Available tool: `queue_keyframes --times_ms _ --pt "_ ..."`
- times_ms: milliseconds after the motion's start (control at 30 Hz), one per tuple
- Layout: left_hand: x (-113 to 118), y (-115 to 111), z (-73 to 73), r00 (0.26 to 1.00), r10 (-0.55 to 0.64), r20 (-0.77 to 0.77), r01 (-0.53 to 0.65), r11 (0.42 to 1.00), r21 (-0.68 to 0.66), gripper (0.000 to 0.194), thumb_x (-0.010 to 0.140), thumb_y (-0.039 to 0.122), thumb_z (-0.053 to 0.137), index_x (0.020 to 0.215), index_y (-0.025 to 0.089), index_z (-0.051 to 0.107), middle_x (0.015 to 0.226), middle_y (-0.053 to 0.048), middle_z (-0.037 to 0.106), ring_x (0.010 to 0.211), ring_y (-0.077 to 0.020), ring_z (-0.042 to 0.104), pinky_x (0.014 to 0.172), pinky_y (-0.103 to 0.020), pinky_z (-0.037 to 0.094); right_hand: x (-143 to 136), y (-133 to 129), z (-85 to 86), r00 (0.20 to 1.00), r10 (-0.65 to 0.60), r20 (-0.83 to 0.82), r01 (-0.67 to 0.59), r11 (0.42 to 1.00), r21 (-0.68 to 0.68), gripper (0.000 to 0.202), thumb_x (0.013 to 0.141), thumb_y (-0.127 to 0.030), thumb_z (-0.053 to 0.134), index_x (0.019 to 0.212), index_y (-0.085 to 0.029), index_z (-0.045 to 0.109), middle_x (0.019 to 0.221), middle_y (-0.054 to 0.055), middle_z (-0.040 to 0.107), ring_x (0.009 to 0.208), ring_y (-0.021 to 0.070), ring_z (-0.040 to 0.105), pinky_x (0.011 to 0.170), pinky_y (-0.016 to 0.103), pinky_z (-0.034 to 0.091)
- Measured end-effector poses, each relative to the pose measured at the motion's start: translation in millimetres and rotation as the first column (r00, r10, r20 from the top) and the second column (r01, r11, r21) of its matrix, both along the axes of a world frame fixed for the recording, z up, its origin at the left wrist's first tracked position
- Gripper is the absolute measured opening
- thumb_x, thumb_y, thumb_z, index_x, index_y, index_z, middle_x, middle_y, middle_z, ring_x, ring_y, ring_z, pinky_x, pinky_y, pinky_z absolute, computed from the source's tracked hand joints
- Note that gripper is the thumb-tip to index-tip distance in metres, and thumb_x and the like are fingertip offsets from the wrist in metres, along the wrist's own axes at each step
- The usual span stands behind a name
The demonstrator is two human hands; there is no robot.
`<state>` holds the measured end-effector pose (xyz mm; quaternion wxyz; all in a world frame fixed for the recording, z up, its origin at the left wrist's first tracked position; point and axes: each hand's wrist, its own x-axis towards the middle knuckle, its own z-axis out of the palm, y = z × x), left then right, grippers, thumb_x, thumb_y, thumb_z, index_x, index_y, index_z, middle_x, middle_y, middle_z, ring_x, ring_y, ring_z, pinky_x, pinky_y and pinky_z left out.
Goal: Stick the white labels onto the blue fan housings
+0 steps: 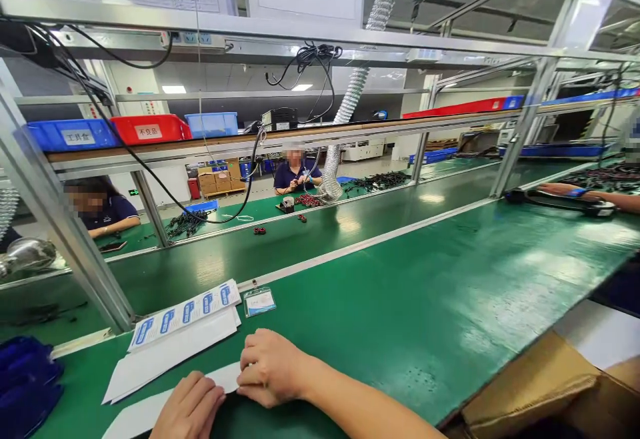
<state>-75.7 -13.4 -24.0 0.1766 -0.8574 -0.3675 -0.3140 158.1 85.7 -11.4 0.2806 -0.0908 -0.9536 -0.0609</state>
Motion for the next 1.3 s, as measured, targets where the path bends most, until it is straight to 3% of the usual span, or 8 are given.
queue_keyframes --times_ms 167,333,467,633,733,933,1133,1300 --pt "20.1 -10.9 -7.1 0.994 0.113 0.011 -0.101 0.929 -0.356 0.029 0.103 0.013 0.044 0.088 0.025 0.067 0.083 -0.006 0.07 0.077 -0.0244 0.064 0.07 -0.037 0.056 6.6 -11.8 1.7 0.979 -0.045 0.198 0.081 0.981 -0.176 0.006 0.076 -0.028 0.082 0.073 -0.024 0.079 0.069 -0.003 0.075 0.062 0.0177 0.064 0.051 0.032 0.034" --pt "24.5 -12.4 0.9 0.972 0.235 -0.003 -0.188 0.771 -0.609 0.018 0.101 0.018 0.051 0.088 0.022 0.062 0.091 -0.006 0.068 0.086 -0.0229 0.063 0.073 -0.034 0.05 6.1 -14.8 9.6 0.938 -0.124 0.323 0.25 0.889 -0.383 0.008 0.088 -0.025 0.077 0.083 -0.024 0.083 0.08 0.001 0.083 0.07 0.0204 0.075 0.055 0.029 0.039" --pt "21.3 -4.0 11.2 0.959 0.282 0.005 -0.19 0.658 -0.729 0.014 0.097 0.016 0.054 0.086 0.021 0.062 0.09 -0.004 0.069 0.086 -0.0221 0.061 0.074 -0.032 0.045 -2.1 -20.9 18.4 0.879 -0.202 0.433 0.405 0.796 -0.45 0.013 0.091 -0.022 0.072 0.083 -0.021 0.083 0.084 0.007 0.084 0.078 0.0261 0.079 0.061 0.031 0.044" --pt "23.0 5.0 15.5 0.957 0.289 0.01 -0.169 0.589 -0.79 0.017 0.092 0.013 0.053 0.077 0.021 0.058 0.082 -0.004 0.066 0.082 -0.0224 0.058 0.072 -0.032 0.039 -14.1 -22.6 23.7 0.776 -0.306 0.552 0.586 0.674 -0.45 0.015 0.095 -0.018 0.069 0.085 -0.013 0.079 0.087 0.012 0.083 0.084 0.027 0.078 0.076 0.037 0.056" --pt "24.8 6.8 16.7 0.954 0.299 0.007 -0.176 0.58 -0.796 0.018 0.092 0.015 0.053 0.075 0.021 0.054 0.08 -0.005 0.065 0.078 -0.0224 0.055 0.07 -0.033 0.036 -6.3 -12.6 29.2 0.78 -0.289 0.554 0.588 0.639 -0.495 0.018 0.098 -0.019 0.065 0.089 -0.013 0.079 0.092 0.014 0.083 0.088 0.0262 0.077 0.078 0.035 0.054" --pt "24.1 7.2 20.5 0.957 0.288 0.018 -0.161 0.585 -0.795 0.02 0.093 0.017 0.052 0.074 0.021 0.052 0.079 -0.004 0.064 0.075 -0.0216 0.055 0.068 -0.032 0.036 16.3 -1.1 40.5 0.861 -0.054 0.506 0.409 0.664 -0.626 0.018 0.096 -0.037 0.072 0.091 -0.023 0.081 0.09 0.001 0.084 0.081 0.0177 0.076 0.065 0.023 0.047" --pt "23.6 6.9 16.2 0.962 0.272 0.038 -0.146 0.624 -0.767 0.019 0.091 0.015 0.054 0.073 0.021 0.051 0.076 -0.003 0.064 0.072 -0.0205 0.054 0.066 -0.031 0.037 -6.8 -18.5 26.4 0.823 -0.146 0.55 0.467 0.724 -0.507 0.018 0.095 -0.017 0.066 0.092 -0.008 0.081 0.099 0.025 0.081 0.097 0.0381 0.076 0.078 0.037 0.05" --pt "16.0 6.8 22.5 0.97 0.22 0.103 -0.097 0.74 -0.666 0.021 0.092 0.012 0.057 0.074 0.021 0.053 0.072 0.0 0.063 0.066 -0.0175 0.055 0.06 -0.028 0.039 0.7 -4.4 20.4 0.896 -0.202 0.396 0.416 0.698 -0.583 0.014 0.094 -0.025 0.07 0.089 -0.017 0.08 0.088 0.012 0.082 0.085 0.0281 0.077 0.073 0.031 0.051"
